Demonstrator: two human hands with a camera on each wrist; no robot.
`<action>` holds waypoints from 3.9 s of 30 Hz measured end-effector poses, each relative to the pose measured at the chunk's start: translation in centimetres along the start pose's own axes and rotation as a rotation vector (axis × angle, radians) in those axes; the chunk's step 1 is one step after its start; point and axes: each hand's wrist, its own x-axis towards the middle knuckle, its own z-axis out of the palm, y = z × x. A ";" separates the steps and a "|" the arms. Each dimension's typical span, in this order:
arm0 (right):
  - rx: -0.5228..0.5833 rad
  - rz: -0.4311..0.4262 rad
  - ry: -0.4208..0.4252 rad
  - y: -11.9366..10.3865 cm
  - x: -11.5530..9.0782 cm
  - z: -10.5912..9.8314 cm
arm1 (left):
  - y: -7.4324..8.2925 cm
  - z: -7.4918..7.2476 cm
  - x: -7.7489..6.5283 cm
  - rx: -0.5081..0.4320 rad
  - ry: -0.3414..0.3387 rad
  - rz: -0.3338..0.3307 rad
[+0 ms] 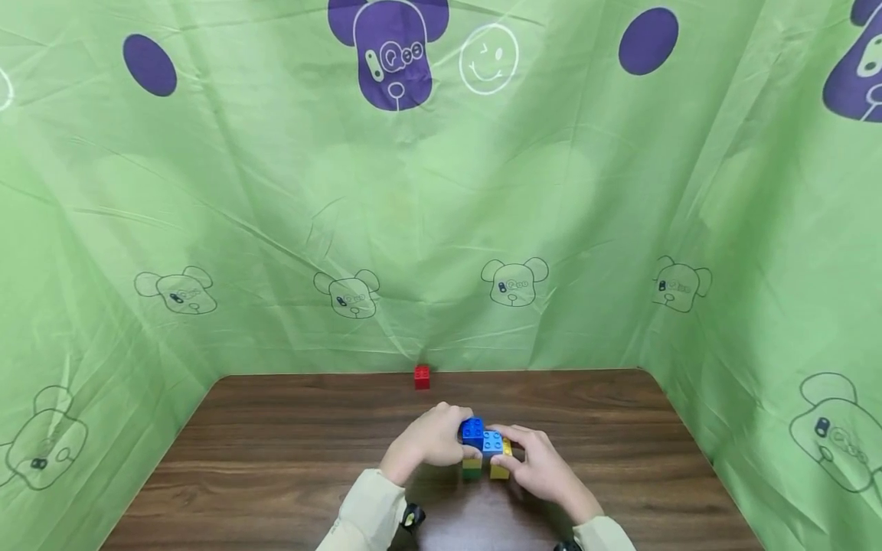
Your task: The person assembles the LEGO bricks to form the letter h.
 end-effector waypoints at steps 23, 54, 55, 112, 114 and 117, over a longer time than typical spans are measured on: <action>0.019 0.010 0.015 -0.6 -0.3 -0.2 | -8.8 0.4 1.8 -0.227 0.273 -0.062; 0.101 0.058 -0.046 -0.7 -0.5 -0.2 | -11.6 4.5 2.1 0.158 0.507 -0.200; 0.101 0.058 -0.048 -0.7 -0.5 -0.2 | -11.7 4.6 2.0 0.154 0.507 -0.196; -0.026 -0.028 -0.014 -0.7 -0.2 0.2 | 1.7 -4.0 -3.2 0.060 0.291 0.229; -0.033 -0.026 -0.008 -0.6 -0.2 0.3 | 1.8 -3.8 -3.1 0.067 0.301 0.227; -0.036 -0.020 0.002 -0.5 -0.3 0.4 | 2.0 -3.6 -3.0 0.066 0.311 0.226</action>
